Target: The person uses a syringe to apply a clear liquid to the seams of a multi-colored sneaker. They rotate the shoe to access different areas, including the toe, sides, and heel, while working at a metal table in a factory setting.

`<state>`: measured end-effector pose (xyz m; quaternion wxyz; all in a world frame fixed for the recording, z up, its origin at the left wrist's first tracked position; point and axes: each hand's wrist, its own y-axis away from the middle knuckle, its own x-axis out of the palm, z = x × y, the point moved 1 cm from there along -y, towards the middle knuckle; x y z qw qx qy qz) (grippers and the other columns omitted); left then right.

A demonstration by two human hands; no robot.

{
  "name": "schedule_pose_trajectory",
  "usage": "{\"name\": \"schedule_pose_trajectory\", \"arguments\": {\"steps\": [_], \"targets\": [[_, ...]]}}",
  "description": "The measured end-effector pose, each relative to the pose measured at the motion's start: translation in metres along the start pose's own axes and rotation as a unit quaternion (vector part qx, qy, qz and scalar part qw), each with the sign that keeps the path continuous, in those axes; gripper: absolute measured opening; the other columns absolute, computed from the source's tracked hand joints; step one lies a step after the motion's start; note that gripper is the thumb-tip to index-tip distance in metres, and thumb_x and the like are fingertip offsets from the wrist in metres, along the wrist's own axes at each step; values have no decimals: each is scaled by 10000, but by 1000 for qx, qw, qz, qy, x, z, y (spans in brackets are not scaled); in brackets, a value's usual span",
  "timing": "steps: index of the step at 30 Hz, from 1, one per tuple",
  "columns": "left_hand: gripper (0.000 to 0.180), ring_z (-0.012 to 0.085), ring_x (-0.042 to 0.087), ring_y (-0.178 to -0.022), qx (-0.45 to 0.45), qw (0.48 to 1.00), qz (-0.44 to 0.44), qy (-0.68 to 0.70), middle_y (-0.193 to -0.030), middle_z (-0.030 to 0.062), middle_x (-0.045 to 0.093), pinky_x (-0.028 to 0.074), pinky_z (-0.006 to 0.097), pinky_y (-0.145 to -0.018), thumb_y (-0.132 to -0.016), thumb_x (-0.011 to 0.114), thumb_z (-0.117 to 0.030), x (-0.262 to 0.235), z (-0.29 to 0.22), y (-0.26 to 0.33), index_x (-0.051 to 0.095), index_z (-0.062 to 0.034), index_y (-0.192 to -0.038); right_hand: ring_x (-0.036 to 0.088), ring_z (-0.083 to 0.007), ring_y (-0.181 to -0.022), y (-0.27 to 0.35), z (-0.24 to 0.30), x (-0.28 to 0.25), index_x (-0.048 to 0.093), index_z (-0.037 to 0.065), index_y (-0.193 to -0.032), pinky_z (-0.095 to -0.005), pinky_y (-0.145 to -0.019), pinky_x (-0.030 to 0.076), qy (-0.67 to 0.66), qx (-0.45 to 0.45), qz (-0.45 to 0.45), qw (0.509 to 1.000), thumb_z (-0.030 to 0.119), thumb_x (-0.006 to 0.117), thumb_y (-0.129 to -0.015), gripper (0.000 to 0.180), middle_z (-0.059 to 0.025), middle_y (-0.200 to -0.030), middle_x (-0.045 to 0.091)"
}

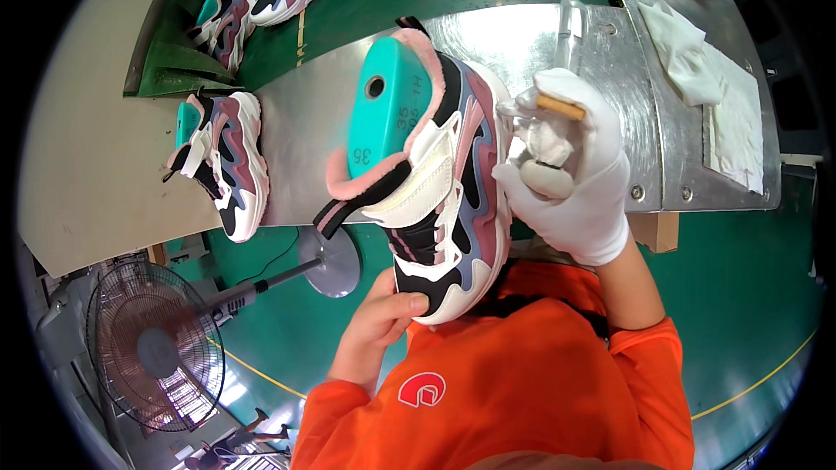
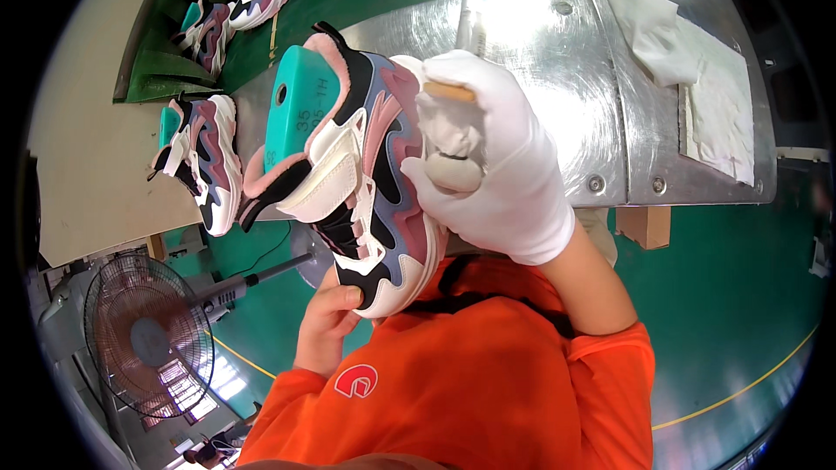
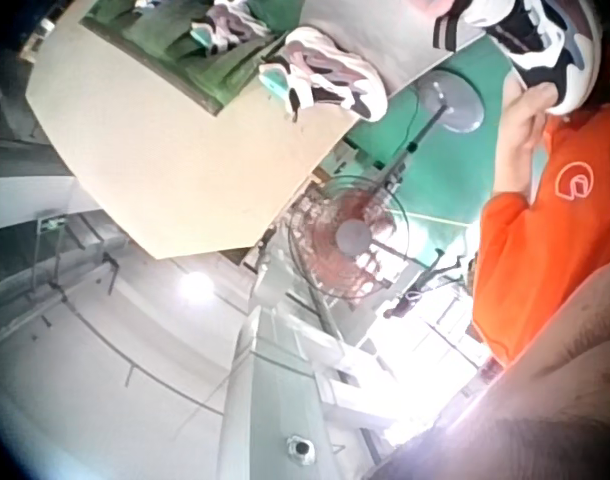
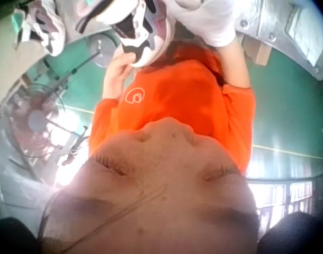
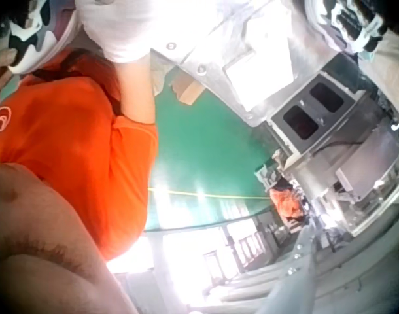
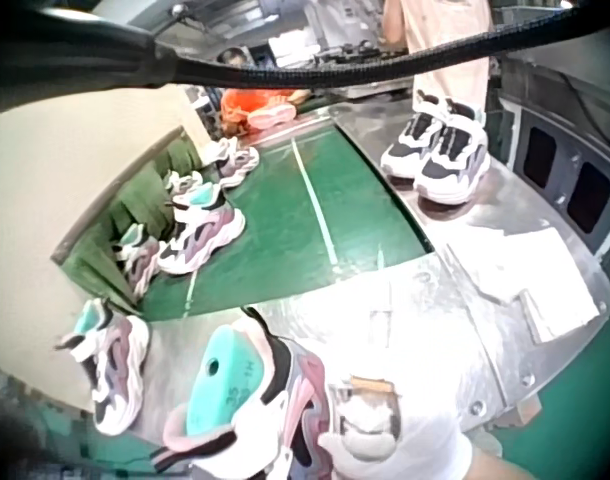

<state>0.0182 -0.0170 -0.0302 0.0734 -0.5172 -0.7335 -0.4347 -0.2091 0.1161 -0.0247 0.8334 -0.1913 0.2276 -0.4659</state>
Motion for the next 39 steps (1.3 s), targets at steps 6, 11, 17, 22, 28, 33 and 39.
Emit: {"name": "schedule_pose_trajectory", "arguments": {"steps": [6, 11, 17, 22, 28, 33, 39], "targets": [[649, 222, 566, -1159, 2, 1000, 4, 1, -1271, 136, 571, 441, 338, -992, -763, 712, -145, -3, 1, 0, 459, 76, -1319, 625, -269, -956, -14, -8, 4, 492, -1, -1234, -328, -846, 493, 67, -95, 18, 993, -5, 766, -602, 689, -150, -1162, 576], [652, 226, 573, -1151, -3, 1000, 9, 10, -1265, 135, 576, 445, 341, -989, -763, 715, -146, -4, 1, -1, 457, 72, -1322, 621, -330, -885, -15, -7, 1, 532, 70, -1198, -342, -752, 514, 5, -92, 9, 996, -5, 731, -619, 617, -126, -1088, 597], [645, 216, 576, -1136, 6, 1000, 16, 17, -1255, 121, 580, 453, 332, -968, -769, 713, -148, -9, 4, 0, 459, 63, -1323, 632, -231, -814, -11, -13, -7, 509, 79, -1217, -303, -720, 504, -11, 70, -73, 995, 11, 680, -667, 580, -89, -925, 622], [652, 213, 572, -1135, 3, 1000, 22, 13, -1256, 117, 575, 451, 329, -962, -777, 715, -157, -14, 5, 2, 448, 64, -1330, 614, -284, -861, -40, -15, -3, 497, 93, -1236, -351, -779, 500, 178, 81, -55, 979, 43, 668, -702, 563, -129, -1046, 579], [658, 218, 570, -1139, 9, 1000, 16, 8, -1266, 120, 570, 448, 328, -965, -785, 709, -156, -11, 5, 1, 432, 71, -1336, 642, -358, -743, -58, -22, 13, 487, 110, -1170, -452, -639, 523, 326, -5, -5, 945, 202, 716, -752, 485, -178, -997, 562], [668, 221, 555, -1167, 9, 1000, 18, -1, -1282, 126, 559, 431, 332, -988, -782, 713, -161, -11, 4, 0, 428, 72, -1339, 625, -350, -726, -45, -12, -11, 511, 98, -1177, -423, -644, 515, 251, -43, -14, 967, 183, 709, -756, 473, -176, -941, 583], [719, 225, 530, -1203, 7, 1000, 8, 3, -1311, 123, 538, 403, 341, -1025, -760, 727, -180, -8, 6, -2, 411, 66, -1357, 558, -109, -847, 6, 13, -90, 536, 10, -1226, -248, -742, 492, 118, 288, -184, 932, 55, 720, -742, 520, -64, -987, 601]]}}
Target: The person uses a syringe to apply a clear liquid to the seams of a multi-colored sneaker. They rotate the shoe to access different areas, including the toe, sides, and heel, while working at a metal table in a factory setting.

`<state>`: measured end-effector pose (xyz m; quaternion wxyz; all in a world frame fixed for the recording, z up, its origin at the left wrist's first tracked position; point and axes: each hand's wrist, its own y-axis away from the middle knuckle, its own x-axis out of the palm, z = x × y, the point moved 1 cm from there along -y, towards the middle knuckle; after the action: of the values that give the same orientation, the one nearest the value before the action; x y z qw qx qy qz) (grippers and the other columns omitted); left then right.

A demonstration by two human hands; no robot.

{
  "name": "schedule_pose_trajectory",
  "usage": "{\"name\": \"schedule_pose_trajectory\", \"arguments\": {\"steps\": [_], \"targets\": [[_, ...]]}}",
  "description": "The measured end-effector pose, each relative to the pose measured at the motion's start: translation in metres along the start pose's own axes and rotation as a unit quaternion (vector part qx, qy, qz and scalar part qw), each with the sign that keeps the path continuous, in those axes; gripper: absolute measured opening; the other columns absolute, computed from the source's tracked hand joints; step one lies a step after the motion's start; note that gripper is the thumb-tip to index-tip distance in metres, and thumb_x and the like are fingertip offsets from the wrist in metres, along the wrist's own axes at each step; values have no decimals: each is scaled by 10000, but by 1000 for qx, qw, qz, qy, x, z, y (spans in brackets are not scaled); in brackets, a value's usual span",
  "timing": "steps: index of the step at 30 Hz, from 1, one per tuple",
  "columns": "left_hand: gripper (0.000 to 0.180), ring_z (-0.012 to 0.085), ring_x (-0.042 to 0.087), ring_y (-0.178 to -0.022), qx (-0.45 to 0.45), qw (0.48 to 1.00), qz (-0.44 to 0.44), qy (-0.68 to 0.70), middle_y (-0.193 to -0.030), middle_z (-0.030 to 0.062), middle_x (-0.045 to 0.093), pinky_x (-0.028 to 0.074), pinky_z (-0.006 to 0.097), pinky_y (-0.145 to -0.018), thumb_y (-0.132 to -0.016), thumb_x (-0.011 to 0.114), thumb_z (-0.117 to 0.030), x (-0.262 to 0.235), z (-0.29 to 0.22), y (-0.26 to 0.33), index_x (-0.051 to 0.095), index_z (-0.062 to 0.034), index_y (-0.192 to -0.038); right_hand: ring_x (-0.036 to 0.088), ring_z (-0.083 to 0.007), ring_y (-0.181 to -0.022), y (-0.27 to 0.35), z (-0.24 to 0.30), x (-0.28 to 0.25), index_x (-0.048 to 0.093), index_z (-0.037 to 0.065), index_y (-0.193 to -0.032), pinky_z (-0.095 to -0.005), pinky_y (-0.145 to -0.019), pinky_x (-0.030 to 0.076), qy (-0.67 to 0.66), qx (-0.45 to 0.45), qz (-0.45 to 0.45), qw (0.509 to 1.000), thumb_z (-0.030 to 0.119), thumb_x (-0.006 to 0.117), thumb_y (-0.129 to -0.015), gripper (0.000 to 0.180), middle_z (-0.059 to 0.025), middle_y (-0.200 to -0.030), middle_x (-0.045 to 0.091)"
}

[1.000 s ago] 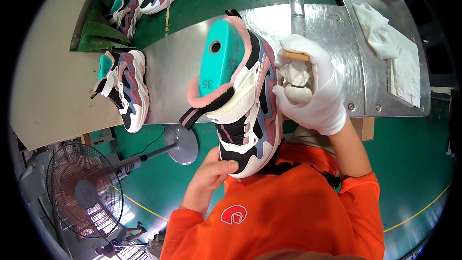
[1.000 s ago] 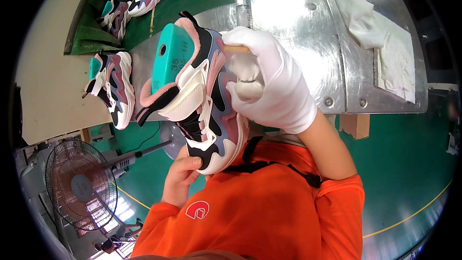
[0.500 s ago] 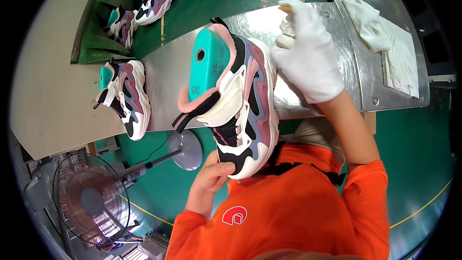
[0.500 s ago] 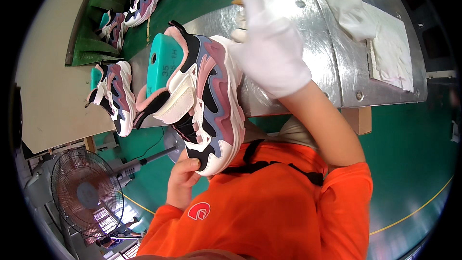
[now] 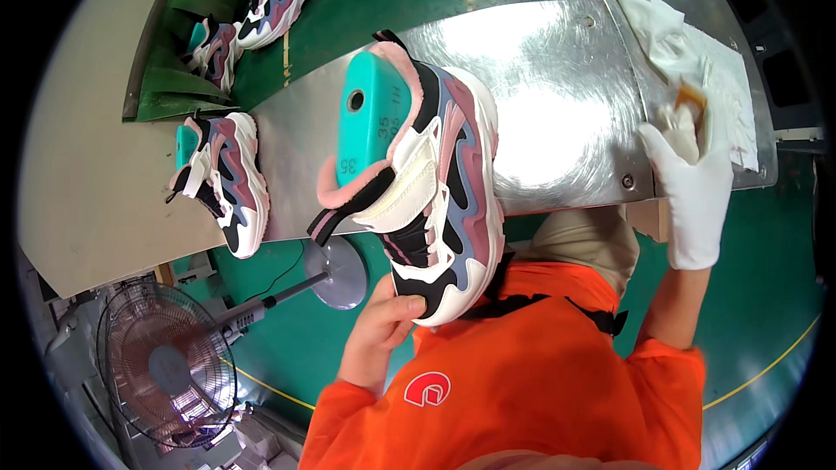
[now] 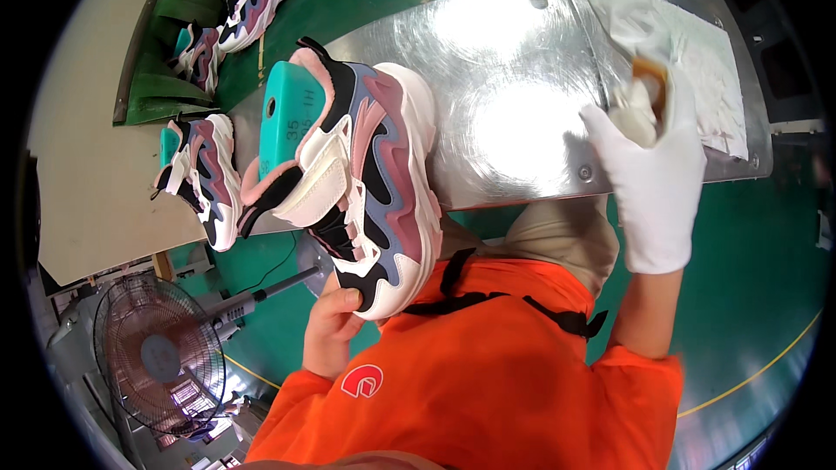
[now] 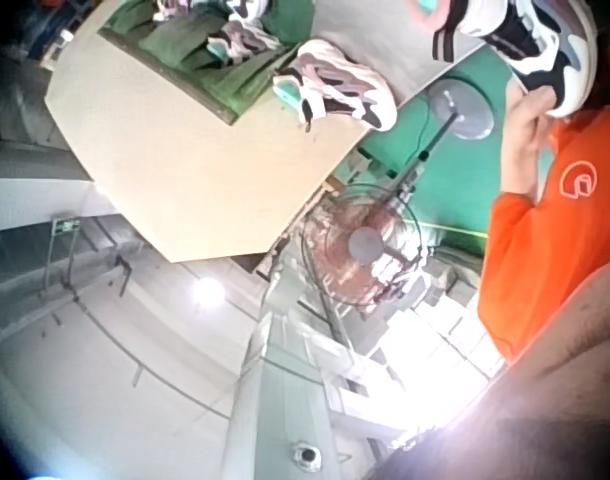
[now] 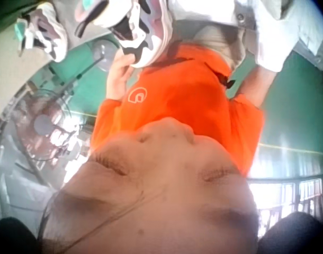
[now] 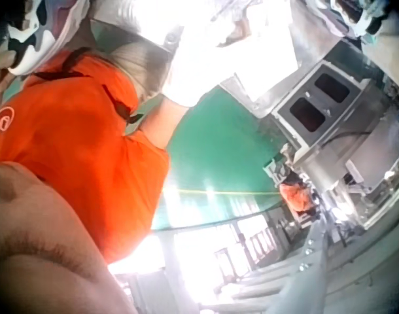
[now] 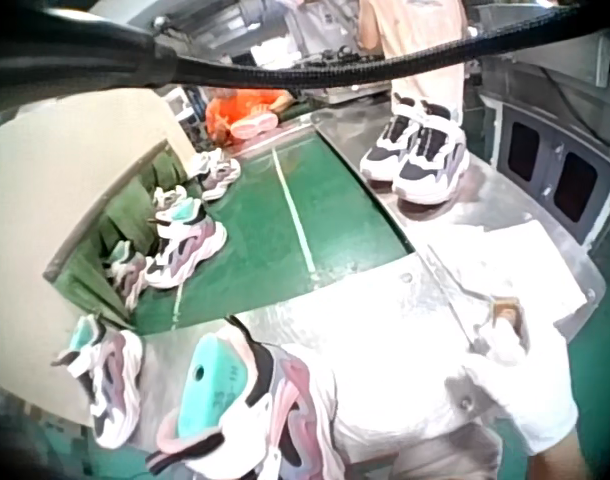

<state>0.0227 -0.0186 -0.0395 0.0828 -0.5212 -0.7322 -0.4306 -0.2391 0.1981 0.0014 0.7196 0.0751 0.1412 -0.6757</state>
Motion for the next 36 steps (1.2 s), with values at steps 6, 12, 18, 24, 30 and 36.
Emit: {"name": "schedule_pose_trajectory", "arguments": {"steps": [6, 12, 18, 24, 30, 36], "targets": [[744, 228, 510, -1224, -9, 999, -19, -32, -1328, 126, 521, 383, 345, -1043, -739, 721, -179, 7, -4, 0, 404, 58, -1369, 576, -135, -727, 47, -8, -17, 548, -38, -1206, -222, -661, 471, -287, 185, 231, 911, -28, 542, -556, 650, -108, -832, 589], [725, 235, 526, -1206, -2, 999, -8, -35, -1309, 133, 536, 400, 343, -1026, -741, 712, -172, 10, -5, -2, 414, 63, -1359, 598, -177, -746, 45, -8, 21, 484, -54, -1278, -262, -675, 485, -468, 163, 360, 791, -5, 532, -512, 769, -138, -912, 598], [714, 234, 547, -1180, 11, 999, -35, -39, -1287, 138, 552, 416, 344, -1011, -738, 715, -174, 21, -8, -3, 428, 72, -1343, 589, -169, -775, 39, 2, 37, 493, -59, -1261, -255, -702, 476, -461, 171, 377, 785, -18, 574, -574, 693, -124, -921, 594], [700, 234, 546, -1181, 6, 999, -35, -40, -1287, 138, 555, 419, 348, -1011, -744, 732, -179, 20, -8, -2, 444, 73, -1331, 610, -197, -676, 44, 16, 42, 482, -104, -1232, -261, -583, 490, -350, 194, 350, 847, 361, 798, -570, 869, -164, -856, 600], [687, 232, 545, -1186, 4, 999, -22, -33, -1295, 135, 554, 420, 356, -1017, -751, 732, -165, 16, -7, -2, 448, 65, -1333, 616, -211, -707, 52, 18, 39, 481, -113, -1223, -278, -618, 517, -347, 172, 366, 847, 146, 786, -537, 794, -170, -875, 596], [668, 239, 543, -1194, -16, 1000, -2, -21, -1301, 133, 553, 413, 362, -1028, -766, 725, -152, 15, -10, -2, 450, 61, -1337, 617, -220, -710, 62, 23, 35, 488, -101, -1221, -272, -653, 520, -352, 222, 341, 843, -33, 620, -418, 816, -170, -895, 596]]}}
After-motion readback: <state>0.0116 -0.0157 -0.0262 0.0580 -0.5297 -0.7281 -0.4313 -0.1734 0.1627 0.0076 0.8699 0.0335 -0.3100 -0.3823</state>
